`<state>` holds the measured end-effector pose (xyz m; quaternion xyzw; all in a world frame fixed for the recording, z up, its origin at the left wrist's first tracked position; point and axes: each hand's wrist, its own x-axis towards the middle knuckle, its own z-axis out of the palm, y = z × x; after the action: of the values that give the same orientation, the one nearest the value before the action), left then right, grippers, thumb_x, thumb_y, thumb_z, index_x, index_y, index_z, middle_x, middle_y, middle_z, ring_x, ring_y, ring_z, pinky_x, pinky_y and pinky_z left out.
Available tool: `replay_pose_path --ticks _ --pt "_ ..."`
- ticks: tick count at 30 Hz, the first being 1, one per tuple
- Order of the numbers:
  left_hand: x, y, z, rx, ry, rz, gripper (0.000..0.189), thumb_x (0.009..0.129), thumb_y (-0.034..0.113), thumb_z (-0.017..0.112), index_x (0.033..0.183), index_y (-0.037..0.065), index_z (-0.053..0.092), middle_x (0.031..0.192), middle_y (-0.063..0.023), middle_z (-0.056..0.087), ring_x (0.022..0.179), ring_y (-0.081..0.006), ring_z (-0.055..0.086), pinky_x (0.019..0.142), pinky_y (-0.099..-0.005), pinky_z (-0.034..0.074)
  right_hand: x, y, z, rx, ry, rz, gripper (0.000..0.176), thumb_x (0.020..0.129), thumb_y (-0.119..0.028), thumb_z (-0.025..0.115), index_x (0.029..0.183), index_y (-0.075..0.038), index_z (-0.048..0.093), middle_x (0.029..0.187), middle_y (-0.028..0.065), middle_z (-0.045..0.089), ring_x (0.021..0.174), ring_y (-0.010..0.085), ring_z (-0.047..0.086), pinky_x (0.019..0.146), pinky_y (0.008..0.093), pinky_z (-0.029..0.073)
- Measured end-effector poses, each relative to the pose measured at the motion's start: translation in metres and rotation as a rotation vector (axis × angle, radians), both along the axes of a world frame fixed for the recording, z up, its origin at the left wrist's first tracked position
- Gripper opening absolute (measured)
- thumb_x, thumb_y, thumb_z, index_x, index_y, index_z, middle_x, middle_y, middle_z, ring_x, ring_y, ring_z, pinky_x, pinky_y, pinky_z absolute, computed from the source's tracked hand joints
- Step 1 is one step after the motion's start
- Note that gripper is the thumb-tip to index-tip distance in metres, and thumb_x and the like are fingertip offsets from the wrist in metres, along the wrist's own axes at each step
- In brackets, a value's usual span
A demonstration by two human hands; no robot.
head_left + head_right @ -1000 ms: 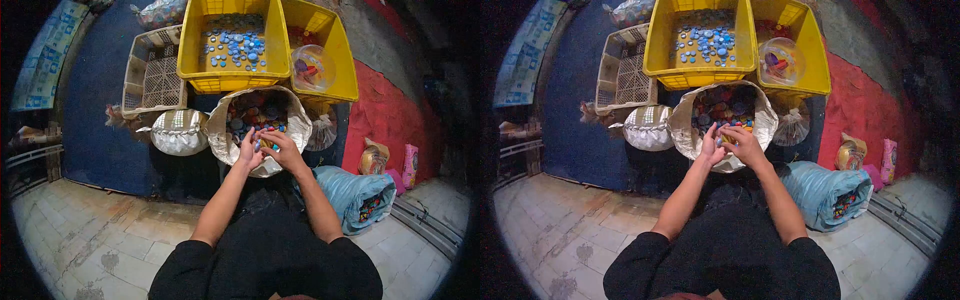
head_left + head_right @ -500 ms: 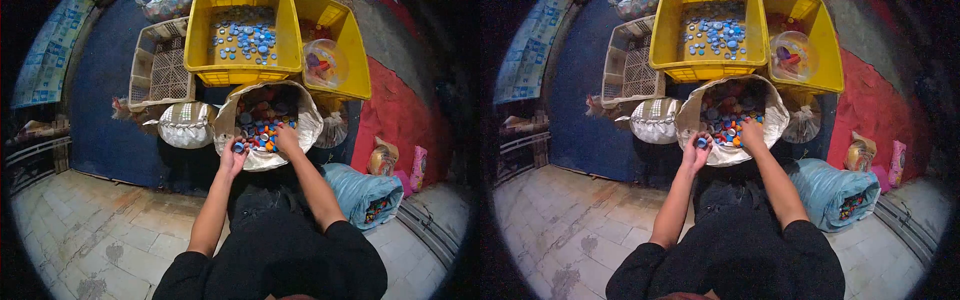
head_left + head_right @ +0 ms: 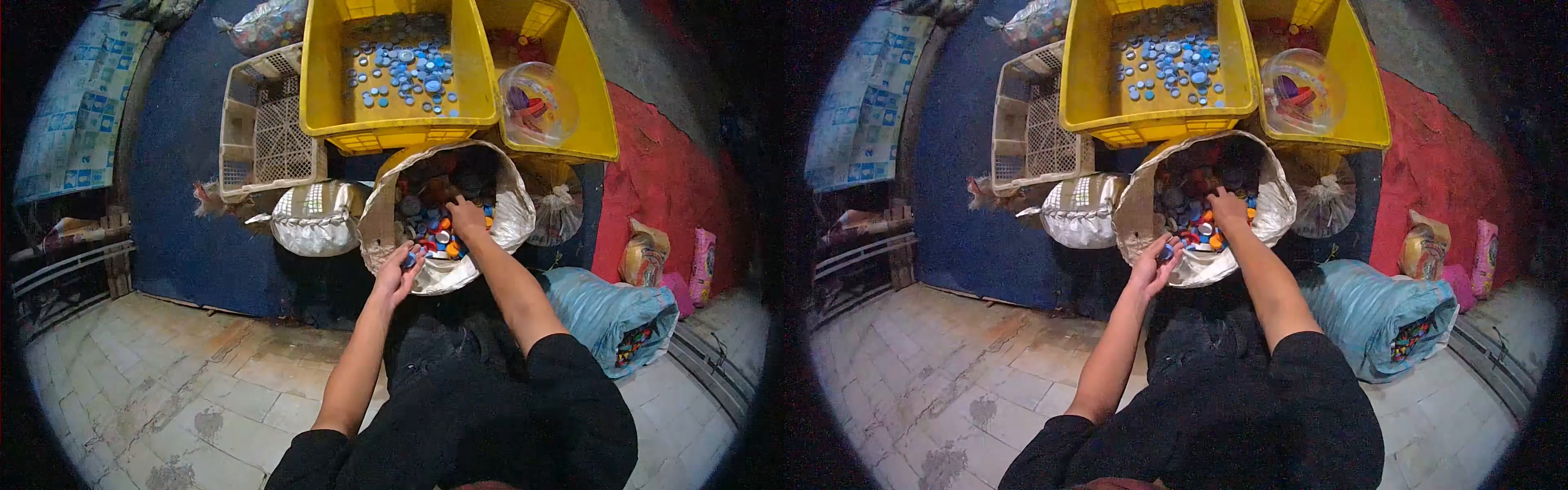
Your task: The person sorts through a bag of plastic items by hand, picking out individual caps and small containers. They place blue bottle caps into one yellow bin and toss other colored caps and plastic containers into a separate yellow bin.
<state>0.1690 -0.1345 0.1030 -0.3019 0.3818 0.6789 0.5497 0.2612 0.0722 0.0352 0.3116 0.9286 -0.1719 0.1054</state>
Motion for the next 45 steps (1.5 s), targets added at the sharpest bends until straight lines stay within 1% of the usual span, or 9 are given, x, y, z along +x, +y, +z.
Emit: replay_pose_path --ticks 13,19,25,29,36,37,39,42,45 --pt "0.006 0.052 0.02 0.084 -0.087 -0.12 0.034 0.096 0.011 0.051 0.128 0.001 0.045 0.113 -0.0172 0.058 0.099 -0.0295 0.061 0.085 -0.0386 0.056 0.074 -0.016 0.11 -0.132 0.725 -0.163 0.021 0.081 -0.016 0.069 0.1 -0.008 0.065 0.091 0.005 0.067 0.078 0.0231 0.066 0.066 0.0347 0.054" --pt "0.013 0.07 0.028 0.179 -0.098 -0.199 0.028 0.094 0.011 0.05 0.12 0.004 0.051 0.091 -0.0069 0.057 0.08 -0.0194 0.057 0.07 -0.0321 0.053 0.07 -0.036 0.131 -1.652 0.814 -1.308 0.028 0.087 -0.028 0.063 0.108 -0.01 0.063 0.096 0.0004 0.063 0.082 0.0132 0.056 0.068 0.0298 0.05" --pt "0.008 0.051 0.015 0.064 -0.09 -0.031 0.024 0.094 0.012 0.048 0.115 0.0 0.052 0.102 -0.0138 0.057 0.088 -0.0264 0.059 0.077 -0.0363 0.055 0.074 -0.038 0.113 -1.665 0.801 -1.307 0.019 0.087 -0.025 0.059 0.1 -0.01 0.06 0.092 0.0022 0.06 0.079 0.0132 0.053 0.064 0.0298 0.046" --pt "0.012 0.041 0.004 0.031 -0.112 -0.016 0.026 0.095 0.015 0.045 0.111 -0.003 0.054 0.108 -0.0193 0.059 0.098 -0.0309 0.06 0.086 -0.0414 0.055 0.078 -0.048 0.087 -1.307 0.434 -0.885 0.018 0.087 -0.02 0.061 0.089 -0.002 0.061 0.079 0.0055 0.062 0.066 0.012 0.06 0.055 0.0245 0.047" --pt "-0.02 0.086 0.006 0.282 -0.074 0.061 0.02 0.09 0.018 0.049 0.096 0.0 0.056 0.106 -0.0132 0.059 0.097 -0.0252 0.058 0.08 -0.0393 0.054 0.017 -0.024 0.101 -1.053 0.745 -0.758 0.026 0.086 -0.017 0.068 0.101 0.003 0.063 0.094 0.0098 0.068 0.083 0.0129 0.063 0.074 0.0262 0.051" --pt "-0.029 0.114 0.062 0.298 0.061 0.154 0.019 0.09 0.02 0.049 0.096 0.003 0.056 0.102 -0.0098 0.059 0.094 -0.0237 0.058 0.079 -0.0383 0.052 -0.005 -0.005 0.126 -0.972 0.831 -0.698 0.028 0.086 -0.019 0.069 0.103 0.003 0.063 0.096 0.0103 0.068 0.085 0.0122 0.063 0.076 0.0257 0.05" --pt "-0.063 0.147 0.122 0.387 0.234 0.065 0.027 0.091 0.032 0.052 0.104 0.009 0.055 0.101 -0.0071 0.059 0.092 -0.0219 0.057 0.082 -0.0398 0.049 -0.04 0.033 0.181 -0.914 1.038 -0.585 0.035 0.088 -0.021 0.067 0.112 0.003 0.06 0.104 0.0117 0.066 0.094 0.0121 0.06 0.08 0.026 0.048" --pt "-0.093 0.173 0.158 0.176 0.592 0.088 0.069 0.092 0.041 0.052 0.147 0.01 0.025 0.155 -0.0147 0.016 0.142 -0.0274 0.022 0.114 -0.0392 0.018 -0.073 0.067 0.231 -0.971 1.114 -0.84 0.042 0.088 -0.025 0.066 0.12 0.001 0.057 0.11 0.013 0.063 0.1 0.0138 0.058 0.084 0.0272 0.046" --pt "-0.104 0.16 0.14 0.18 0.629 0.047 0.068 0.092 0.04 0.053 0.146 0.008 0.027 0.154 -0.0167 0.018 0.142 -0.0263 0.021 0.115 -0.0377 0.016 -0.063 0.081 0.216 -0.761 1.076 -0.649 0.047 0.088 -0.028 0.065 0.124 0.001 0.054 0.112 0.0128 0.063 0.101 0.0171 0.058 0.087 0.0298 0.046"
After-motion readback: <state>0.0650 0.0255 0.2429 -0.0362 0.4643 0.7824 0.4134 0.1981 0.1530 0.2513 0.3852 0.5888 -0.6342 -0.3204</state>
